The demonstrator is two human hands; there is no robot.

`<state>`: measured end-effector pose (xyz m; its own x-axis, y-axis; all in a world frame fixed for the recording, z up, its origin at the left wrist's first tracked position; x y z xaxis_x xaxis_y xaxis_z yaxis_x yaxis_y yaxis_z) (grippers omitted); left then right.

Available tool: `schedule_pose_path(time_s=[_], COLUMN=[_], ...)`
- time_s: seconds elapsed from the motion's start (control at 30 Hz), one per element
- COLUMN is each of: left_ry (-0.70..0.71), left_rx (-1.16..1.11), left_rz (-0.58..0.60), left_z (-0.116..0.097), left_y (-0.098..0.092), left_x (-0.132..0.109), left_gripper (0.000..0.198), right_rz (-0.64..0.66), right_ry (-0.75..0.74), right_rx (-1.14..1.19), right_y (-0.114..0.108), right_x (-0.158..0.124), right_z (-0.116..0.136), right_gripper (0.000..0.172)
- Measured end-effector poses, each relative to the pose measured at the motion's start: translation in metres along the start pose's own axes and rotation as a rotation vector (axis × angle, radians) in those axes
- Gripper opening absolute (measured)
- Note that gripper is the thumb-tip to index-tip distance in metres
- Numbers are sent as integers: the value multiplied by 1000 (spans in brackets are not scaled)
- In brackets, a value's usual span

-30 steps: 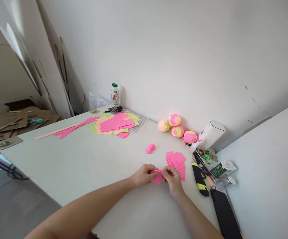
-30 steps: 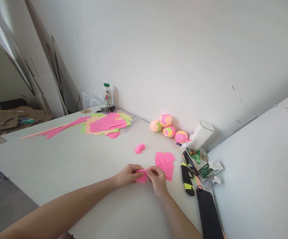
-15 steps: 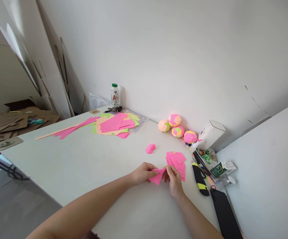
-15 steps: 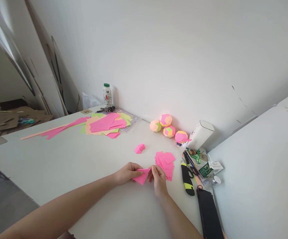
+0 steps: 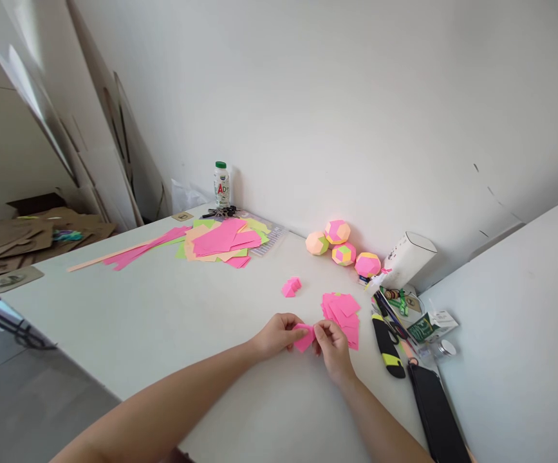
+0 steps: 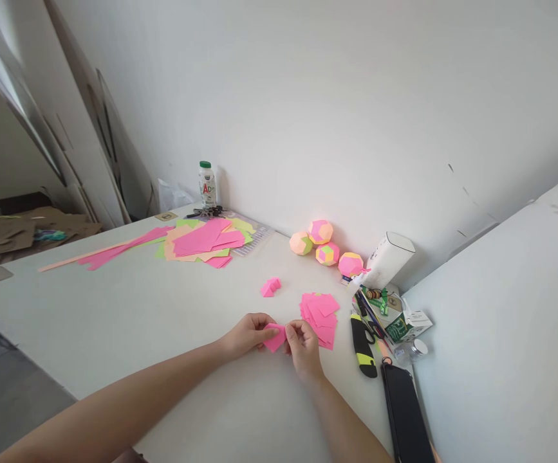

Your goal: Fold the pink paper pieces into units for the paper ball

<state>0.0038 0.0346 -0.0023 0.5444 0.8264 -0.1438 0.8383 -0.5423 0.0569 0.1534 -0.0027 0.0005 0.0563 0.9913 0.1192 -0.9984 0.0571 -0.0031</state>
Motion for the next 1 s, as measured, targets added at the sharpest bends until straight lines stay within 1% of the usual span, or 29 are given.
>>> schedule_pose_path(time_s=[0.13, 0.23, 0.47, 0.77, 1.0], left_ry=[4, 5, 46, 35, 38], left_rx=[-17, -10, -23, -56, -48], left_rz=[12, 31, -12, -58, -60], left_z=[-1, -1, 3, -4, -1], left_y=[0, 0, 0, 1, 1], left_x=[0, 0, 1, -2, -2], left_gripper=[35, 35, 33, 29, 29], right_rz=[25, 56, 51, 52, 53], right_ry=[6, 16, 24, 27, 45], right_rx=[-26, -60, -76, -82, -82], right_y=[1, 2, 0, 1, 1], right_x=[-1, 0, 1, 0, -1], right_z=[-2, -4, -6, -5, -5], right_gripper=[19, 22, 24, 25, 25])
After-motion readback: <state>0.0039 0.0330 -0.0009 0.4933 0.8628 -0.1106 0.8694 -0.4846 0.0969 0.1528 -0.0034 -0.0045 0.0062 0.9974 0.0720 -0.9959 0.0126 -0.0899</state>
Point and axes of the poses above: each hand's wrist, its own x-axis towards the middle knuckle, its own y-axis out of the palm, z = x × y, the point moved 3 cm from there along x, towards the middle knuckle, and after that the axes turned 2 degrees about x, right-handed, at the moved point
